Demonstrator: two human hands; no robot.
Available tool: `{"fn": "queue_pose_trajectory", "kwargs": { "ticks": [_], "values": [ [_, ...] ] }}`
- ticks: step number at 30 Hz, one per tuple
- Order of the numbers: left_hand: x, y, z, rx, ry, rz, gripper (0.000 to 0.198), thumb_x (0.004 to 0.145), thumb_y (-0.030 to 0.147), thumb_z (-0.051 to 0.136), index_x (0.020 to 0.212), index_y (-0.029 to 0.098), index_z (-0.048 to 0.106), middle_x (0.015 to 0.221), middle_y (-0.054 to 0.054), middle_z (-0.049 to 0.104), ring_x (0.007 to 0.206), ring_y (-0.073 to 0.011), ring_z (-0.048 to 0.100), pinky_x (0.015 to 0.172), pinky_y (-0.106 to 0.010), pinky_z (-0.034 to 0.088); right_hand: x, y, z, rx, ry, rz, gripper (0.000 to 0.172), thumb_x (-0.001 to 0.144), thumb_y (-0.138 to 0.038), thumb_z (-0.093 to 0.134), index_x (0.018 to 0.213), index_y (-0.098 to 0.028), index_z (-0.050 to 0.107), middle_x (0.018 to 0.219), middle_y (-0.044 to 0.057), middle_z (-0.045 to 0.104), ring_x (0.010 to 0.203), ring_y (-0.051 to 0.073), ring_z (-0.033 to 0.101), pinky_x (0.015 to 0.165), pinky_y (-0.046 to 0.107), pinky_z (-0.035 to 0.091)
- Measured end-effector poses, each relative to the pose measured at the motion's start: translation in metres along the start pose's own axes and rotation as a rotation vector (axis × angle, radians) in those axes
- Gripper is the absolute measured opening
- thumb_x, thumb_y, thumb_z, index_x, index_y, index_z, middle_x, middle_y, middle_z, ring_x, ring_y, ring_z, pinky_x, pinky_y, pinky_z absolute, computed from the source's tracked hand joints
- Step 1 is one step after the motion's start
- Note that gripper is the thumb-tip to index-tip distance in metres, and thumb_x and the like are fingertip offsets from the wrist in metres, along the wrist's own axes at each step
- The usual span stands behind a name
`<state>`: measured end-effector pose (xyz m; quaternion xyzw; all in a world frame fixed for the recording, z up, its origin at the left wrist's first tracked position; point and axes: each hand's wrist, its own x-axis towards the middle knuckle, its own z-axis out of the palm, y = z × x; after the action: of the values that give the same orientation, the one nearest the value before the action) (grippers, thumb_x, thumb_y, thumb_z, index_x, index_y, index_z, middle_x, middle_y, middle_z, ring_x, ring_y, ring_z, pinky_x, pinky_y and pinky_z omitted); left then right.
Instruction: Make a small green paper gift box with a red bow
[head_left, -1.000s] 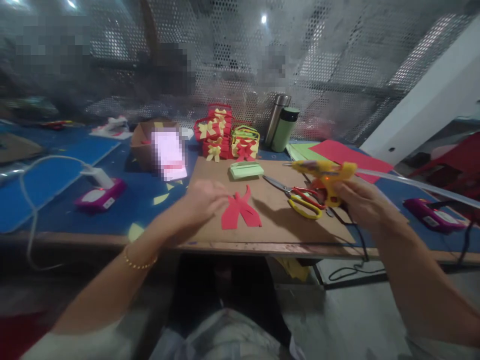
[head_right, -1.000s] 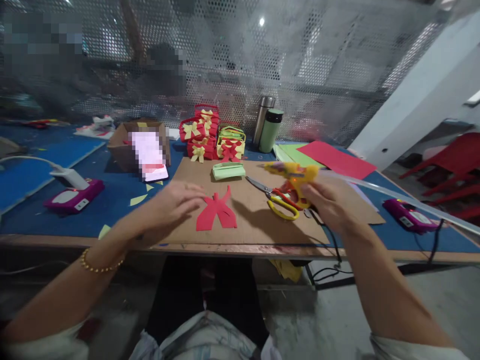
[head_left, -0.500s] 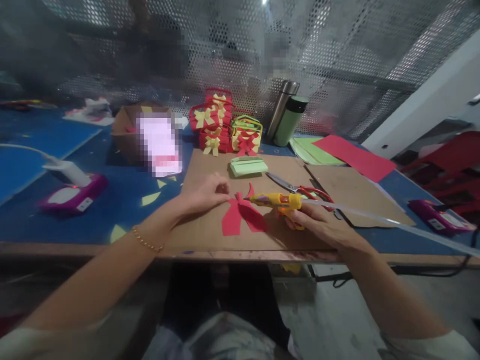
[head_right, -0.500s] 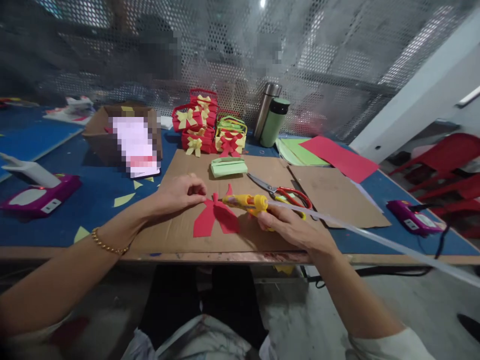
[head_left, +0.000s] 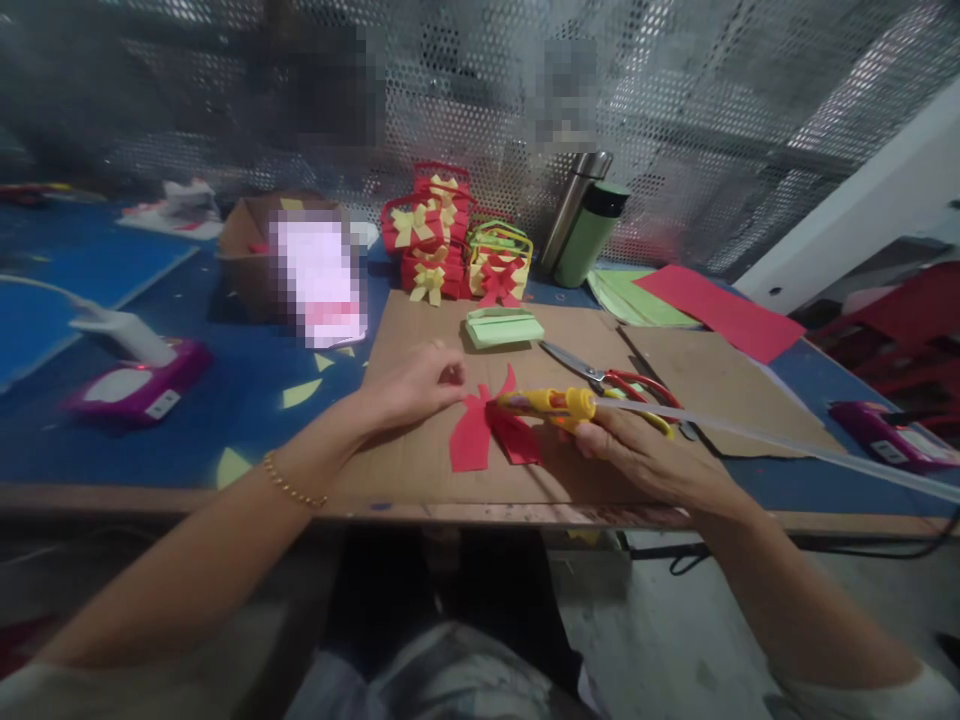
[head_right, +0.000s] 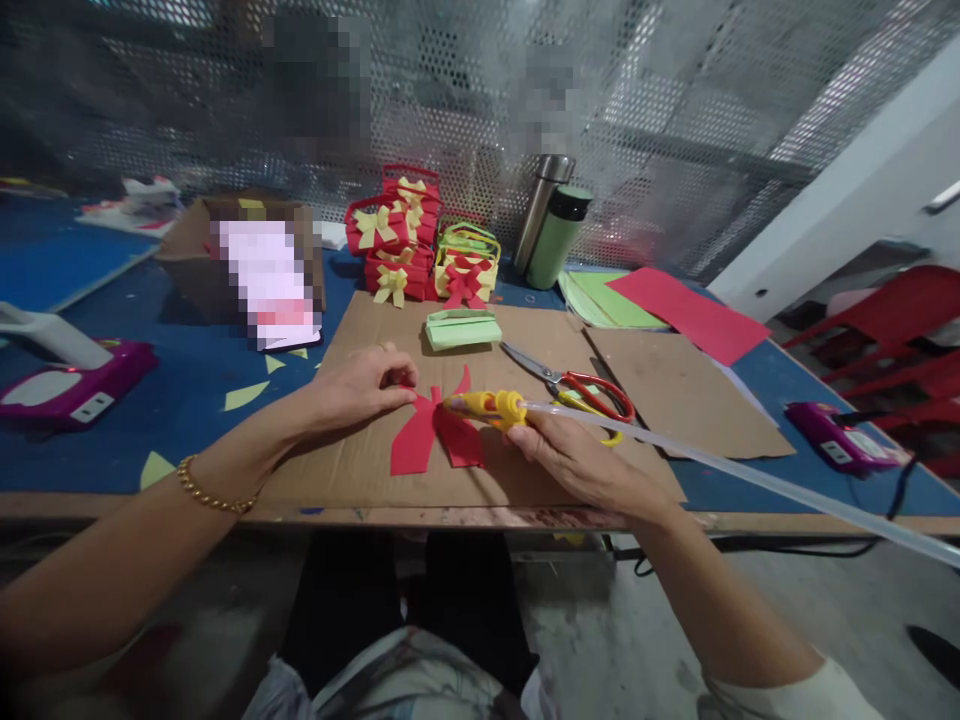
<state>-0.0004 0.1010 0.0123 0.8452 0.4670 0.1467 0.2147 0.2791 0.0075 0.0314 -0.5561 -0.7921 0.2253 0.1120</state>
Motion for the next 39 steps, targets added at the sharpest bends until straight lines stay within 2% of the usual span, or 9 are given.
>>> {"fn": "queue_pose_trajectory", "kwargs": {
  "ticks": [12,22,29,32,36,39],
  "values": [
    [0.000,-0.004,0.001,-0.025,0.001,0.025,0.007,0.083,0.024,0.066,0.087,0.018,0.068,0.091,-0.004,0.062,0.082,-0.0188,0.058,0.076,-0.032,0.045,0.000,0.001,0.000,0.002,-0.051,0.035,0.050,0.099,-0.060,0.032,0.087,-0.022,0.062,0.087,0.009,0.069,0.079,0.024,0.066,0.076,0.036,0.055],
    [-0.001,-0.007,0.002,-0.016,0.012,0.046,0.008,0.084,0.026,0.065,0.087,0.020,0.068,0.091,-0.005,0.064,0.084,-0.0203,0.060,0.077,-0.034,0.047,0.003,0.015,0.002,-0.023,0.032,-0.016,0.049,0.101,-0.059,0.035,0.084,-0.022,0.062,0.084,0.007,0.071,0.075,0.022,0.065,0.068,0.033,0.051],
    [0.000,-0.007,0.001,-0.013,0.009,0.053,0.008,0.085,0.026,0.065,0.088,0.019,0.068,0.091,-0.005,0.065,0.083,-0.0201,0.060,0.079,-0.033,0.047,0.007,0.011,0.005,-0.039,0.037,-0.020,0.047,0.102,-0.055,0.035,0.084,-0.021,0.062,0.084,0.008,0.070,0.075,0.022,0.063,0.069,0.034,0.049],
    [0.000,-0.008,0.002,0.003,0.010,0.043,0.013,0.086,0.027,0.064,0.094,0.018,0.070,0.093,-0.006,0.064,0.086,-0.0207,0.060,0.081,-0.034,0.047,0.005,0.009,0.004,-0.053,0.037,-0.023,0.046,0.102,-0.055,0.034,0.084,-0.022,0.062,0.083,0.008,0.070,0.075,0.023,0.064,0.069,0.034,0.049],
    [-0.001,-0.015,0.004,0.014,0.028,0.067,0.028,0.089,0.031,0.063,0.113,0.020,0.070,0.102,-0.007,0.062,0.092,-0.0228,0.060,0.086,-0.036,0.048,0.002,0.012,0.003,-0.045,0.045,-0.037,0.047,0.102,-0.057,0.035,0.084,-0.023,0.063,0.082,0.007,0.071,0.075,0.022,0.064,0.067,0.033,0.048],
    [-0.002,-0.019,0.004,0.044,0.060,0.094,0.026,0.090,0.032,0.061,0.112,0.021,0.070,0.109,-0.008,0.060,0.098,-0.0239,0.058,0.089,-0.037,0.047,0.002,0.017,0.004,-0.045,0.079,-0.038,0.050,0.101,-0.059,0.034,0.084,-0.022,0.062,0.081,0.008,0.070,0.073,0.022,0.064,0.066,0.033,0.048]
  ]
}}
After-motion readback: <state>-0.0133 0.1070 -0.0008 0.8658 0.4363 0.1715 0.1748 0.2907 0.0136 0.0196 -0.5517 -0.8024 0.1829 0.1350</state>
